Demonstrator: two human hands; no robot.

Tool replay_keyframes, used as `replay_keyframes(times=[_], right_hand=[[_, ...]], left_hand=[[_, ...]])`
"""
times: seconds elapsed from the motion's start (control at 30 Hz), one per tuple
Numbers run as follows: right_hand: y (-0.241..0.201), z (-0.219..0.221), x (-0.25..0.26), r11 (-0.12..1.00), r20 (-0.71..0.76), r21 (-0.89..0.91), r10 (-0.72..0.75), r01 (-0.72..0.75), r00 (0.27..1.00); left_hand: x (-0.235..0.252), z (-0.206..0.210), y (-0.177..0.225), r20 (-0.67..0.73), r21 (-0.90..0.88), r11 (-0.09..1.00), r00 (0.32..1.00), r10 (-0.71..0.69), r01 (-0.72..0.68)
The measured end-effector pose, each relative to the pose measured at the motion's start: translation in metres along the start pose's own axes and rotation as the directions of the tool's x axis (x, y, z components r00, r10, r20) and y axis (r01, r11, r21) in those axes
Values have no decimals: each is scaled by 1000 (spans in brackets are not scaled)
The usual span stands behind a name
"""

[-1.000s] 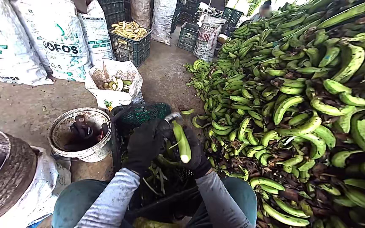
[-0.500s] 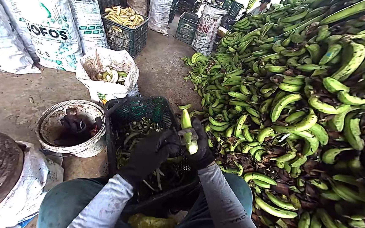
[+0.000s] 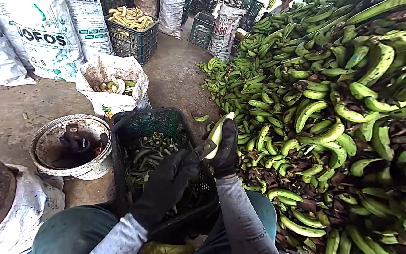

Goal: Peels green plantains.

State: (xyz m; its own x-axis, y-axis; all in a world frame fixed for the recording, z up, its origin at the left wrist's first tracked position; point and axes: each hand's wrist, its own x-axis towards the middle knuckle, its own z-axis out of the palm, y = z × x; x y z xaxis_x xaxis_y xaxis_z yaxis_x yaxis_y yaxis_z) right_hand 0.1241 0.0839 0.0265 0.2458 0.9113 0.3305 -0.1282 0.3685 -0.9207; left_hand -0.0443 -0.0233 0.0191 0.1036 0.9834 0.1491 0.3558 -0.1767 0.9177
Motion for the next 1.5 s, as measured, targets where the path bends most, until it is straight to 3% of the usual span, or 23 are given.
replay_keyframes(times=[0.1, 0.17, 0.27, 0.37, 0.4, 0.5, 0.57, 0.63, 0.8, 0.87, 0.93, 1.0, 1.07, 1.13, 1.2, 1.23, 1.3, 1.4, 1.5], right_hand=[[-10, 9, 1, 995, -47, -89, -38, 34, 998], [-3, 3, -2, 996, 141, -84, 28, -17, 990], [7, -2, -20, 977, 506, 7, 180, -213, 843], [1, 0, -39, 876, 653, 14, 357, -482, 668], [3, 0, -40, 860, 660, 33, 363, -509, 657], [14, -4, -33, 910, 563, 90, 288, -404, 775], [16, 0, -23, 951, 408, 110, 222, -289, 886], [15, 6, -11, 959, 264, 191, 154, -208, 952], [-7, 26, 0, 960, -59, 264, 109, -90, 992], [-8, 27, -2, 972, -60, 215, 115, -100, 992], [-7, 20, -7, 980, 76, 104, 163, -170, 984], [1, 8, -12, 971, 351, 65, 192, -229, 916], [3, -6, -15, 948, 622, 44, 223, -317, 751], [-4, -11, -20, 930, 734, -81, 300, -360, 610], [-11, -13, -23, 902, 752, -234, 404, -363, 521], [-9, -14, -24, 897, 736, -256, 423, -361, 529], [0, -16, -24, 894, 667, -150, 406, -421, 624], [8, -7, -17, 784, 525, 269, 367, -559, 768], [4, 7, -7, 595, 375, 606, 371, -528, 849]], left_hand=[[1, 2, -1, -51, 51, 998, 998, 49, -46], [8, -2, -8, -74, 123, 990, 994, 80, -70], [25, -18, -22, -150, 297, 955, 986, 69, -21], [40, -36, -31, -255, 308, 945, 966, -33, 113], [43, -41, -35, -284, 294, 944, 957, -64, 151], [38, -42, -33, -283, 281, 952, 958, -41, 124], [30, -30, -29, -244, 301, 953, 969, 39, 38], [22, -16, -25, -197, 315, 949, 977, 81, -15], [9, 8, -21, -306, 445, 888, 912, 273, -116], [8, 6, -22, -315, 461, 880, 907, 278, -109], [12, 0, -25, -305, 465, 880, 916, 262, -98], [20, -12, -26, -277, 447, 892, 939, 202, -60], [30, -25, -32, -238, 437, 899, 958, 158, -40], [37, -36, -40, -210, 424, 906, 972, 108, -9], [41, -43, -40, -186, 378, 923, 983, -3, 74], [43, -44, -39, -184, 363, 926, 982, -34, 101], [41, -40, -37, -191, 350, 933, 981, -22, 89], [31, -19, -30, -216, 297, 955, 973, 84, -16], [25, 5, -33, -246, 338, 929, 938, 243, -152]])
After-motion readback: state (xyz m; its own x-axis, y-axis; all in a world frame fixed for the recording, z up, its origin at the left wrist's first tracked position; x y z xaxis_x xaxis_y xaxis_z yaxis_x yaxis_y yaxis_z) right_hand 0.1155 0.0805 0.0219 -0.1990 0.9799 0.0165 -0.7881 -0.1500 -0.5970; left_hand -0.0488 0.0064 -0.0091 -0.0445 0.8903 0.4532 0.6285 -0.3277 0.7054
